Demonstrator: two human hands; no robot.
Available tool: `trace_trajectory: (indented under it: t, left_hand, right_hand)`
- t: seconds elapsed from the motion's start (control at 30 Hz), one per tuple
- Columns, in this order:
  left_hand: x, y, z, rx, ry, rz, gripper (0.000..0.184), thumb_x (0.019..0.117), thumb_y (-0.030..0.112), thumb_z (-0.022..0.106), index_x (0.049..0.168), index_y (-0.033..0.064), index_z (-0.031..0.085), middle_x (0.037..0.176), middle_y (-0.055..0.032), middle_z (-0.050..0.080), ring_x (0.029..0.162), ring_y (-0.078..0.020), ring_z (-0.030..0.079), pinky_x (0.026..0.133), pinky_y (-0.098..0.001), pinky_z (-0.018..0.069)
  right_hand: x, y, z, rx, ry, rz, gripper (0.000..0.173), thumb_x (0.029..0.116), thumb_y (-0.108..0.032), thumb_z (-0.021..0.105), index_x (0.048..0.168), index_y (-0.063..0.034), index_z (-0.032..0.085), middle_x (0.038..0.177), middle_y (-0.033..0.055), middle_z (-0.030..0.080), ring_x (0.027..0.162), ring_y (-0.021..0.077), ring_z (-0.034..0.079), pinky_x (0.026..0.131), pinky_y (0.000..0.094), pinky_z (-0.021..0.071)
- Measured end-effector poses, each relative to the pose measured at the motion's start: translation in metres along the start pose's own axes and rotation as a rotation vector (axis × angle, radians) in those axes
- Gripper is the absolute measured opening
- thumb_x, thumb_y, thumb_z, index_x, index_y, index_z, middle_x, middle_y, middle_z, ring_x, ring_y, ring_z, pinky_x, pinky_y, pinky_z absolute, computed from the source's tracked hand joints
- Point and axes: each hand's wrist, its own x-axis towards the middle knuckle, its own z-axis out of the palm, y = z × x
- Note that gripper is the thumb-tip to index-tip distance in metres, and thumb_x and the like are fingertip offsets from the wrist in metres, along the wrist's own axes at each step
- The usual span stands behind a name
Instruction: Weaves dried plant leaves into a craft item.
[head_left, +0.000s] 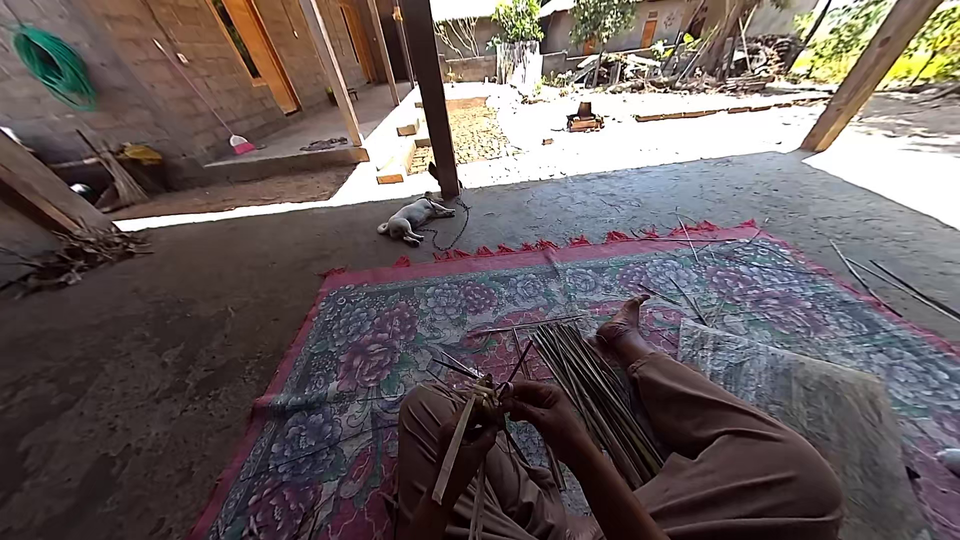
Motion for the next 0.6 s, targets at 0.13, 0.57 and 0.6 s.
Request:
trace_trajectory:
  t: [0.13,0.57,0.6]
  left_hand:
    - [0.001,-0.007,-0.004,0.002,0.014,0.004,0.013,0.0884,-0.001,0.07,0.102,-0.0034,0.069,0.091,-0.0037,0.074,0.081,-0.0077,0.071,0.076,-0.0235,0.0608]
    - [-0.005,-0.01,-0.003,-0.07,-0.021,0.005,0.013,0.0893,-0.003,0.068,0.102,-0.003,0.069,0.096,-0.0049,0.075,0.086,-0.0105,0.072,0.081,-0.0259,0.061]
    - [-0.004,-0.01,-0.003,-0.067,-0.001,-0.005,0.013,0.0896,-0.003,0.069,0.103,-0.0033,0.07,0.095,-0.0054,0.075,0.085,-0.0108,0.072,0.079,-0.0257,0.0609]
  right_hand:
    - [-0.003,0.006,-0.001,-0.033,-0.119,0.128,0.007,0.0938,0.0,0.066,0.098,-0.0009,0.071,0.084,-0.002,0.071,0.076,0.0051,0.066,0.077,0.0261,0.058]
    - [-0.002,0.005,-0.006,0.003,-0.07,0.124,0.008,0.0948,0.0,0.063,0.096,-0.0011,0.071,0.082,-0.0029,0.07,0.077,0.004,0.065,0.078,0.0247,0.0568]
    - [-0.002,0.009,-0.004,-0.016,-0.123,0.133,0.008,0.0945,0.0,0.064,0.097,-0.0009,0.072,0.082,-0.0037,0.07,0.076,0.0025,0.065,0.077,0.0235,0.0562]
